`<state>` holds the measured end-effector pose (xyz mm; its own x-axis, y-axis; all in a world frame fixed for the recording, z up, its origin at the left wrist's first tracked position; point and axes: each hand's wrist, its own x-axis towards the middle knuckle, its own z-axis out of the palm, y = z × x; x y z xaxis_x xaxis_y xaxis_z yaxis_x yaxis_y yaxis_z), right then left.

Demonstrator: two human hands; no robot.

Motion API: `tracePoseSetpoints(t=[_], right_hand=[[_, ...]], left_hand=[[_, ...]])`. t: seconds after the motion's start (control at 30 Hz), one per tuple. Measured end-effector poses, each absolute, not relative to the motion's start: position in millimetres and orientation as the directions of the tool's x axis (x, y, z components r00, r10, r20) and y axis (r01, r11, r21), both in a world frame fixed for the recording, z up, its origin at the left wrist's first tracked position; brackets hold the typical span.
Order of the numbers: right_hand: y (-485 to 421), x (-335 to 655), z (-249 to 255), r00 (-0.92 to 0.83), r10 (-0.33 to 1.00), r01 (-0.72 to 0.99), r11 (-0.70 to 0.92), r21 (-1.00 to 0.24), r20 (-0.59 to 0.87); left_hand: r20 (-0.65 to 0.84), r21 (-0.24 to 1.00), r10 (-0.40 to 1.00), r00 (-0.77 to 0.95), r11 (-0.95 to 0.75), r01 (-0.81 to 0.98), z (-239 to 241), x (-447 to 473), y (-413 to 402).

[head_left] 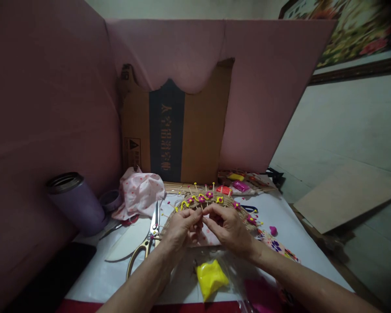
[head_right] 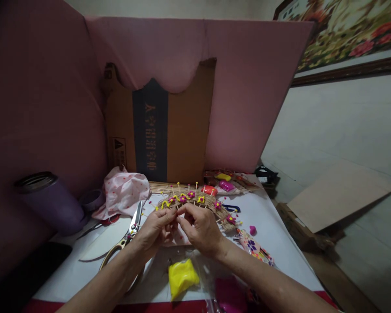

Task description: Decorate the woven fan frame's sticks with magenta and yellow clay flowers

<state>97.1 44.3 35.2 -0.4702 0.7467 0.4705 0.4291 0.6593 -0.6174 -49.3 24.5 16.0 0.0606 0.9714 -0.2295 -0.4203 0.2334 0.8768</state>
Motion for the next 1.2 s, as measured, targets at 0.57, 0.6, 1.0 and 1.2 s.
tracePoseSetpoints(t=[0.57,0.6,1.0,1.2], right_hand=[[82,64,24,-0.462,0.758,0.686,0.634,-0.357,0.459],[83,63,23,-0.466,0.757,0.693,0.634,-0.343,0.458],[93,60,16,-0.478,0.747,0.718,0.635,-0.285,0.462],[95,58,18,-0.488,0.738,0.709,0.646,-0.282,0.466]], left_hand=[[0.578,0.394,0.806,-0.13,-0.136,0.909,4,-88,44],[0.571,0.388,0.812,-0.122,-0.136,0.912,4,-87,44],[0.578,0.376,0.809,-0.106,-0.149,0.915,3,-84,43],[0.568,0.372,0.817,-0.096,-0.152,0.916,1,-85,44]])
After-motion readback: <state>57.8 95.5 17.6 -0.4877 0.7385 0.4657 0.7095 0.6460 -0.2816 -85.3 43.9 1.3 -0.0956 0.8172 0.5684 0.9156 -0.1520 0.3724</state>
